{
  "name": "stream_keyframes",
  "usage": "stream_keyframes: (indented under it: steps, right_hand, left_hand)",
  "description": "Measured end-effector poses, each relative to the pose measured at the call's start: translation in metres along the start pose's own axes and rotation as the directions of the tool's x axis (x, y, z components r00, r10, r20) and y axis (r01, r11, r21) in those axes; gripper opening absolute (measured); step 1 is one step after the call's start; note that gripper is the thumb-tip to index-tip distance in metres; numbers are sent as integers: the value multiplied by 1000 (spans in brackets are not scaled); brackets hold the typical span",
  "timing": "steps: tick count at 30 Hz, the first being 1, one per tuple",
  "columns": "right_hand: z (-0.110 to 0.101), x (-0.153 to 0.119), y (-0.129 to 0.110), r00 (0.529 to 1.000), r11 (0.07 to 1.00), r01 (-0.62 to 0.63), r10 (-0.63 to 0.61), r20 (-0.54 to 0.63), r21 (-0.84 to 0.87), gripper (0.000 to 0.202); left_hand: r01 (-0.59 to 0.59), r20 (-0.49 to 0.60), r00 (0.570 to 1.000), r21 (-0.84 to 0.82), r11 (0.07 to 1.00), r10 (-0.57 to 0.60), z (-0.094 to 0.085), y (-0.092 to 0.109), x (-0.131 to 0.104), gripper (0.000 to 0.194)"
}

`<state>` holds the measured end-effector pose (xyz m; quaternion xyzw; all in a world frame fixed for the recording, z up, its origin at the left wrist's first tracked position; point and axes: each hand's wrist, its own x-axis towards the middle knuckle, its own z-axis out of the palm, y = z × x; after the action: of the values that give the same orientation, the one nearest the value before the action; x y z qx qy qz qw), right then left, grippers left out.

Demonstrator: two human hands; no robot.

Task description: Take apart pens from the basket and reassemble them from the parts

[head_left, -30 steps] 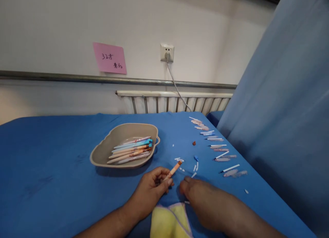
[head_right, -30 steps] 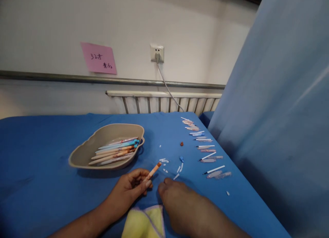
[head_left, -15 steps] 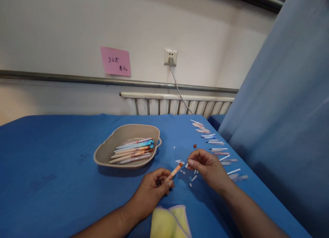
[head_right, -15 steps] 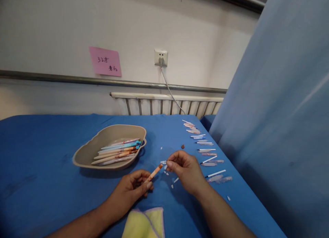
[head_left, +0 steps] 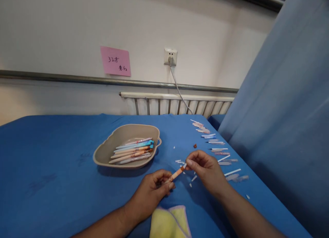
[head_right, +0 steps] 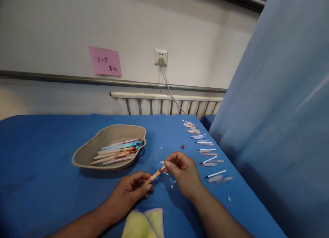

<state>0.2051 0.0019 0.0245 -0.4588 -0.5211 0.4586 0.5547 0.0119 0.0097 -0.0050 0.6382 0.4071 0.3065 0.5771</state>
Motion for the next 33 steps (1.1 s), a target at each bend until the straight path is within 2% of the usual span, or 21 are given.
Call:
stream_keyframes:
  steps: [13, 23, 28, 33]
  right_hand:
    - [-1, 0, 9, 999, 1000, -4, 4, 52, 1, 17]
    - [-5, -2, 4, 993, 983, 42, -21, 120, -177, 16]
    - [-2, -4, 3, 988, 964, 74, -37, 148, -255, 23]
    - [-2, -4, 4, 984, 980, 64, -30, 177, -188, 26]
  left_hand:
    - [43, 11, 999, -51, 998, -43, -1, 5, -1, 23]
    - [5, 63, 998, 2, 1000, -5, -3, 9, -3, 27]
    - [11, 97, 995, -7, 1000, -10, -3, 9, -2, 34]
    - [21, 88, 996, -32, 999, -18, -4, 6, 0, 36]
